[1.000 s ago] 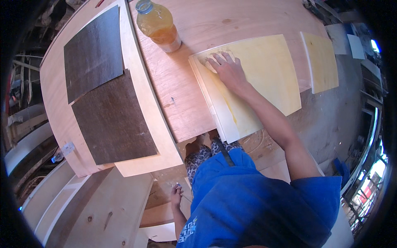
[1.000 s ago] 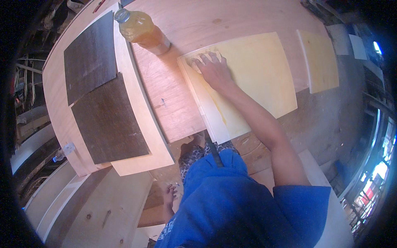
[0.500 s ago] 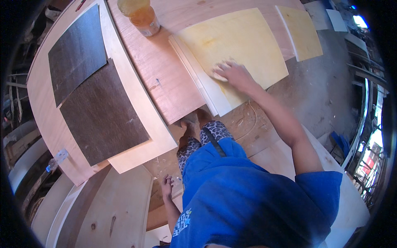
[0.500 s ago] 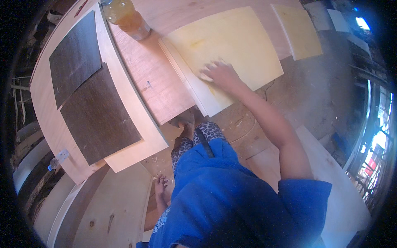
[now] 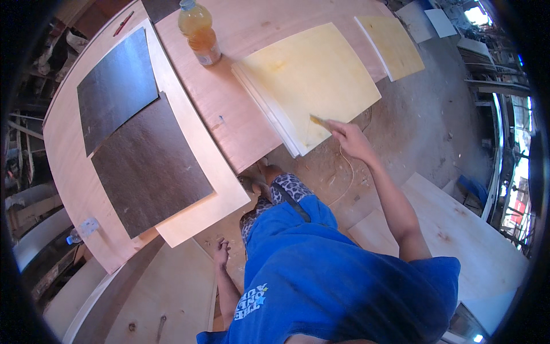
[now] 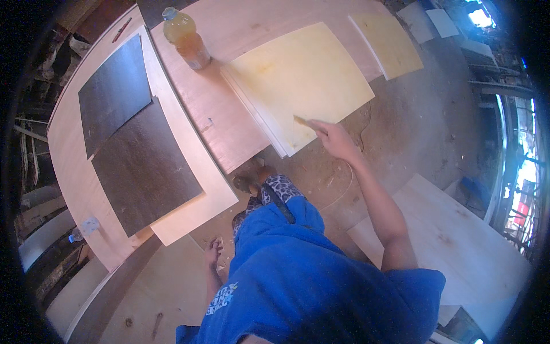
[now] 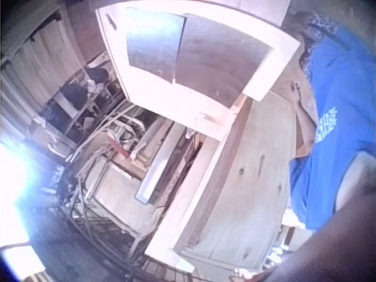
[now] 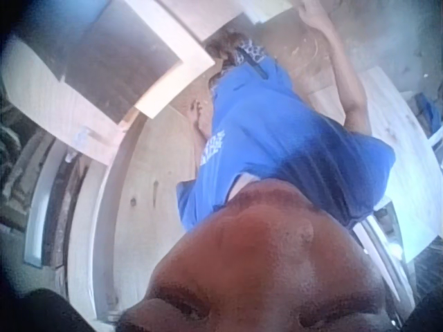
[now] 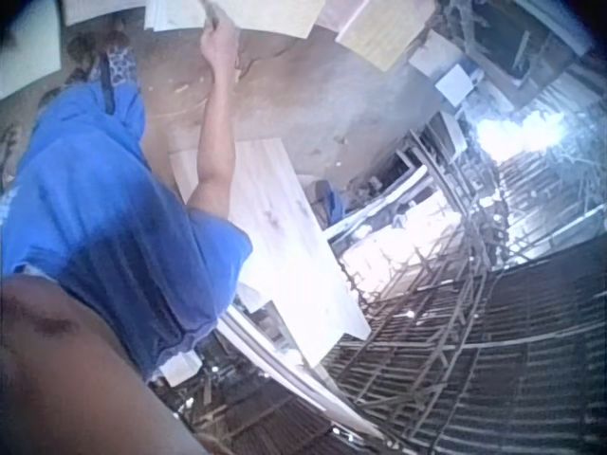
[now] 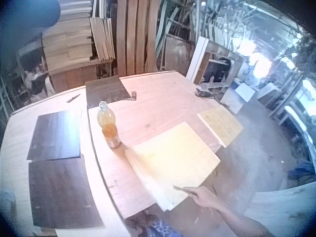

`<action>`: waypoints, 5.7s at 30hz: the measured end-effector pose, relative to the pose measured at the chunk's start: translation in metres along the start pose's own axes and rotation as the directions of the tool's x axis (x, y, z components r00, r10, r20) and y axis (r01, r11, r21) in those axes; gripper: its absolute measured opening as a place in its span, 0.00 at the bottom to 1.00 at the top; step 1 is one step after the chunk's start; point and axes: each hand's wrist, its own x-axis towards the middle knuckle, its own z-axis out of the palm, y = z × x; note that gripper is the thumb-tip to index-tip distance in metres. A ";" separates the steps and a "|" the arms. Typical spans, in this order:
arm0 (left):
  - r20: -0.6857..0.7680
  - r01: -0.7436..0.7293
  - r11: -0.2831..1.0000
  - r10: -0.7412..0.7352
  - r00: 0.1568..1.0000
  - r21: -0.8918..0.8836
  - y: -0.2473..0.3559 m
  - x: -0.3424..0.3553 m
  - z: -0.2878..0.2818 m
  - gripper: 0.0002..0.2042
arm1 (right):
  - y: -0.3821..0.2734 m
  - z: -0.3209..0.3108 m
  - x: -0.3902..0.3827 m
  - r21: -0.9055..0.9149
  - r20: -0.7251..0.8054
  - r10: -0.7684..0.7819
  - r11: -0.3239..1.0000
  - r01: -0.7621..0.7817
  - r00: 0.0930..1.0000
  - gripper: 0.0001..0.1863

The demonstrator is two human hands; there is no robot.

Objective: The person pours a yellow liquid from a plastic bottle onto a rectangular wooden board and spreads it evenly with a cloth. The person flips the board over and repeats the application on the other side, then sets the board aside.

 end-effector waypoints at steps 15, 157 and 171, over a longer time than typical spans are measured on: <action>-0.104 0.092 0.976 -0.115 0.988 -0.197 -0.009 -0.041 0.007 0.23 | -0.112 0.072 0.225 -0.422 -0.132 -0.084 0.906 0.021 0.988 0.25; -0.040 -0.084 0.996 0.084 0.996 -0.002 -0.038 -0.020 0.003 0.24 | -0.027 0.139 0.011 -0.460 -0.040 0.153 0.874 -0.154 0.987 0.24; 0.026 -0.095 0.995 0.096 0.995 -0.036 -0.023 0.016 0.050 0.24 | 0.003 0.000 -0.062 0.091 -0.070 -0.045 0.995 0.052 0.997 0.25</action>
